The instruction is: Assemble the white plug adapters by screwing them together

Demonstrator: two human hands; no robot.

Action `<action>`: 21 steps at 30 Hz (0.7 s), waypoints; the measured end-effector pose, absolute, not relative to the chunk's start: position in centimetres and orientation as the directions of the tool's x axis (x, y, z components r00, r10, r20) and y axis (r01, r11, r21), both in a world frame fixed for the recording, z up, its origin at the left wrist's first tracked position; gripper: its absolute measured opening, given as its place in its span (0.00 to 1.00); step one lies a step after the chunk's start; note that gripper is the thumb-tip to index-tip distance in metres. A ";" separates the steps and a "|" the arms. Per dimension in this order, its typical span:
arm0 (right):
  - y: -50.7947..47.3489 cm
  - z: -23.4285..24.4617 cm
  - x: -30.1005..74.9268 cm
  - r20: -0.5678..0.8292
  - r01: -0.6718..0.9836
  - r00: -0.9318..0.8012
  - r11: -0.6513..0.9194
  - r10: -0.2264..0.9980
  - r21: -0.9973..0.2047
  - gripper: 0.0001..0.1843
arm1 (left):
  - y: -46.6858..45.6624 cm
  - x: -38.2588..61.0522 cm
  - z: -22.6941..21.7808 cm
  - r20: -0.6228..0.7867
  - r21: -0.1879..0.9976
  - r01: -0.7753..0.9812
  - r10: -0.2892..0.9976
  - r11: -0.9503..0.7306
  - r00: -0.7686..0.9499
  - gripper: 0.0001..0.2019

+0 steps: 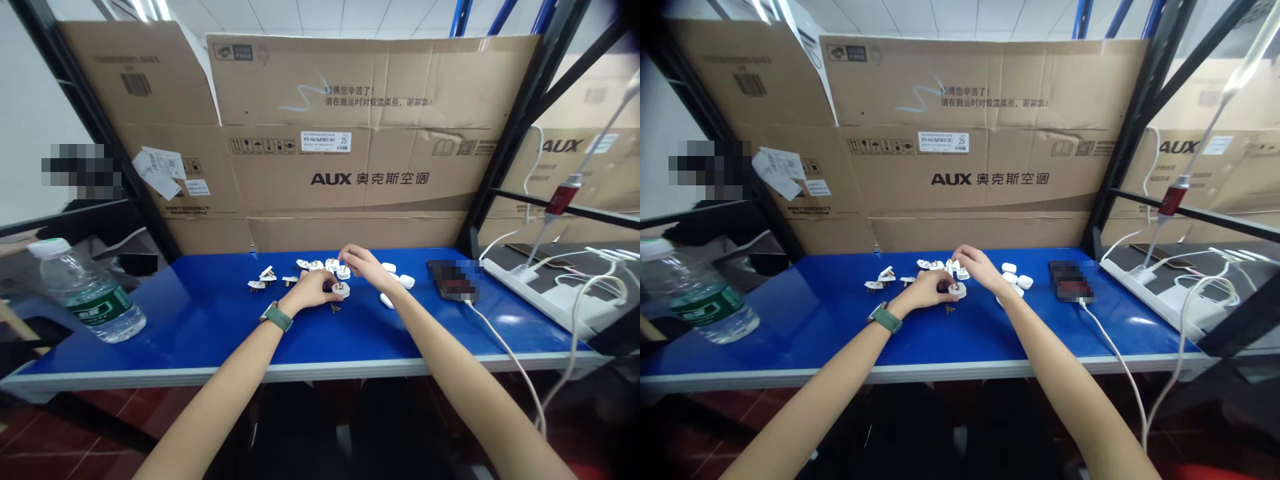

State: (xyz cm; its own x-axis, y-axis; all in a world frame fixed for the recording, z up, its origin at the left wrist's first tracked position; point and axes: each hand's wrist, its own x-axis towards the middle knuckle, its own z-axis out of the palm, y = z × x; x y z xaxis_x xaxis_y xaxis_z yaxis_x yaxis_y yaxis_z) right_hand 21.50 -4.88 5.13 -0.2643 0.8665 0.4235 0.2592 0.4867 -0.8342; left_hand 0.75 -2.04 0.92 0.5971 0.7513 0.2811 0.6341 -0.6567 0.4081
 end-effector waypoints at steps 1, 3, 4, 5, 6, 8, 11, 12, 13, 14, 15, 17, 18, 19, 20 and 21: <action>-5.1 5.4 21.4 0.411 0.120 -0.266 0.453 0.872 -0.883 0.17 | -2.1 0.7 1.0 0.281 0.402 0.627 0.741 -0.668 0.610 0.20; -5.5 5.8 21.0 0.409 -0.127 -0.265 0.389 0.873 -0.912 0.19 | -2.2 0.7 1.1 0.282 0.389 0.616 0.725 -0.685 0.629 0.18; -5.7 6.0 20.8 0.421 -0.223 -0.248 0.372 0.872 -0.901 0.19 | -2.3 0.7 1.2 0.283 0.384 0.613 0.720 -0.691 0.634 0.18; -5.9 6.1 20.7 0.437 -0.299 -0.227 0.365 0.870 -0.882 0.20 | -2.3 0.7 1.2 0.285 0.380 0.611 0.717 -0.694 0.636 0.18; -6.0 6.1 20.5 0.455 -0.357 -0.205 0.366 0.867 -0.859 0.21 | -2.4 0.7 1.2 0.287 0.379 0.609 0.715 -0.696 0.638 0.18; -6.1 6.1 20.2 0.479 -0.415 -0.176 0.377 0.860 -0.828 0.21 | -2.4 0.7 1.3 0.291 0.379 0.603 0.709 -0.702 0.642 0.18; -6.0 5.8 19.8 0.473 -0.386 -0.167 0.384 0.865 -0.839 0.23 | -2.5 0.7 1.3 0.291 0.379 0.600 0.706 -0.705 0.646 0.18; -5.9 5.7 19.6 0.466 -0.369 -0.172 0.382 0.868 -0.847 0.24 | -2.5 0.7 1.3 0.288 0.378 0.603 0.708 -0.703 0.645 0.18; -5.9 5.6 19.5 0.460 -0.358 -0.184 0.377 0.869 -0.855 0.24 | -2.5 0.7 1.3 0.283 0.377 0.606 0.710 -0.701 0.645 0.18; -5.8 5.5 19.3 0.455 -0.353 -0.199 0.370 0.868 -0.859 0.25 | -2.5 0.7 1.3 0.281 0.376 0.608 0.711 -0.699 0.644 0.18; -5.7 5.3 19.2 0.453 -0.353 -0.217 0.363 0.865 -0.862 0.25 | -2.5 0.7 1.3 0.281 0.375 0.610 0.712 -0.698 0.643 0.18; -5.6 5.1 18.9 0.450 -0.361 -0.241 0.351 0.860 -0.864 0.25 | -2.5 0.7 1.3 0.284 0.375 0.609 0.713 -0.698 0.641 0.18; -5.5 5.1 18.8 0.448 -0.364 -0.244 0.347 0.860 -0.864 0.26 | -2.6 0.8 1.3 0.288 0.376 0.607 0.711 -0.700 0.641 0.18; -5.4 5.0 18.8 0.445 -0.367 -0.245 0.343 0.861 -0.865 0.26 | -2.6 0.8 1.3 0.290 0.376 0.604 0.709 -0.702 0.643 0.18; -5.4 4.9 18.7 0.443 -0.370 -0.245 0.339 0.862 -0.865 0.26 | -2.6 0.8 1.3 0.291 0.376 0.602 0.707 -0.704 0.645 0.17; -5.4 4.9 18.7 0.442 -0.377 -0.245 0.335 0.863 -0.863 0.26 | -2.6 0.8 1.3 0.292 0.375 0.602 0.706 -0.705 0.645 0.17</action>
